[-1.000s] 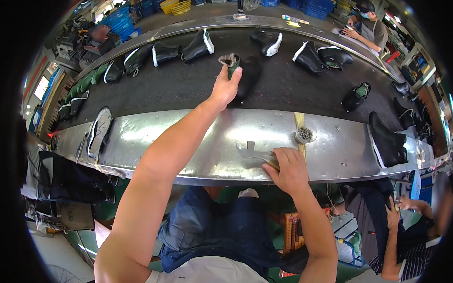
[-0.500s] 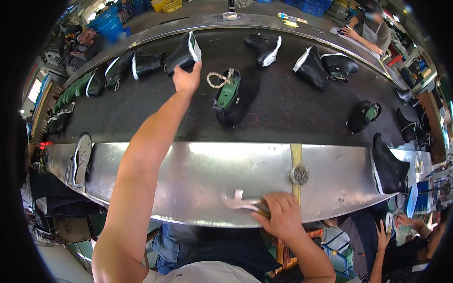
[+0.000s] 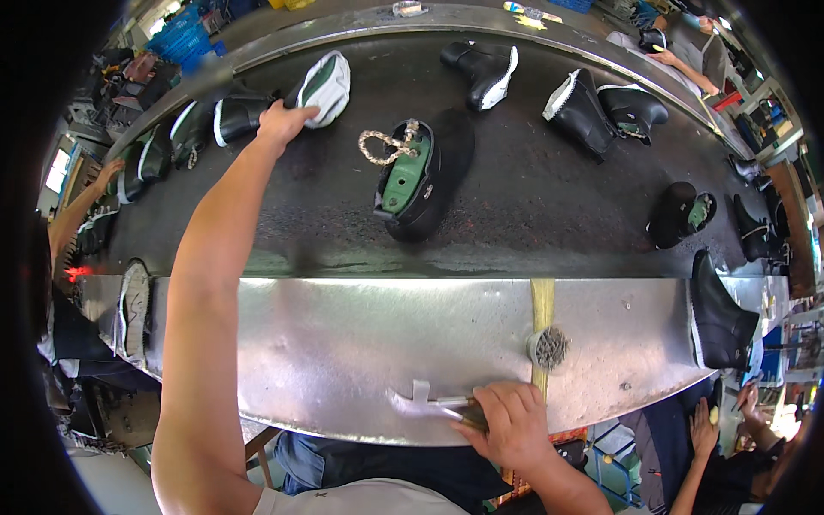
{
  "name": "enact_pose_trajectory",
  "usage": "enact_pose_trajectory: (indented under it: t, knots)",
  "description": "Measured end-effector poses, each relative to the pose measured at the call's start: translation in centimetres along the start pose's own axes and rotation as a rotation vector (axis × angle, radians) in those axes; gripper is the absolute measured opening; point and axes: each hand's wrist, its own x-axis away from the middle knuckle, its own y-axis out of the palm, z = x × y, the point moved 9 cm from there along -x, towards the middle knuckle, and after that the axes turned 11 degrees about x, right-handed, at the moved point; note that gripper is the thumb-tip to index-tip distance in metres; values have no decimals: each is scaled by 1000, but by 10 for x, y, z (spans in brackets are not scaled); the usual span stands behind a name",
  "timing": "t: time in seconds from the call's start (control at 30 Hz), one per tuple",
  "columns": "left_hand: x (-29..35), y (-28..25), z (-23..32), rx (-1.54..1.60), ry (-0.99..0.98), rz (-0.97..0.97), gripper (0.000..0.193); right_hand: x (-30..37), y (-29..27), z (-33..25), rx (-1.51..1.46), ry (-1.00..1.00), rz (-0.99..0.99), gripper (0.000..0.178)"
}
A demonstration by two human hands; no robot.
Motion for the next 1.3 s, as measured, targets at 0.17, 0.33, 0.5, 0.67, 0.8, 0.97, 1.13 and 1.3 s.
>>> enact_pose_trajectory:
  t: [0.17,0.33,0.5,0.67,0.8,0.97,1.13,1.3]
  knots:
    - [113,-86,-25,190,-54,-396,89,4,-2,-2,30,32,51,54]
    - [249,-217,-90,232,6,-541,68,5,-6,-11,25,46,117,50]
    - [358,-285,-202,303,206,-229,76,10,-10,-25,81,40,164,47]
    - [403,-268,-252,89,459,39,108,34,-9,-40,206,26,264,47]
    - [399,-261,-251,143,328,191,113,103,-5,-94,17,32,338,49]
    - [404,-286,-233,333,619,267,97,212,77,-151,-394,358,-165,44]
    - [512,-377,-117,160,980,266,88,270,99,-172,-511,544,-296,37]
    - [582,-412,-92,281,1129,-89,81,278,117,-178,-870,787,-528,31]
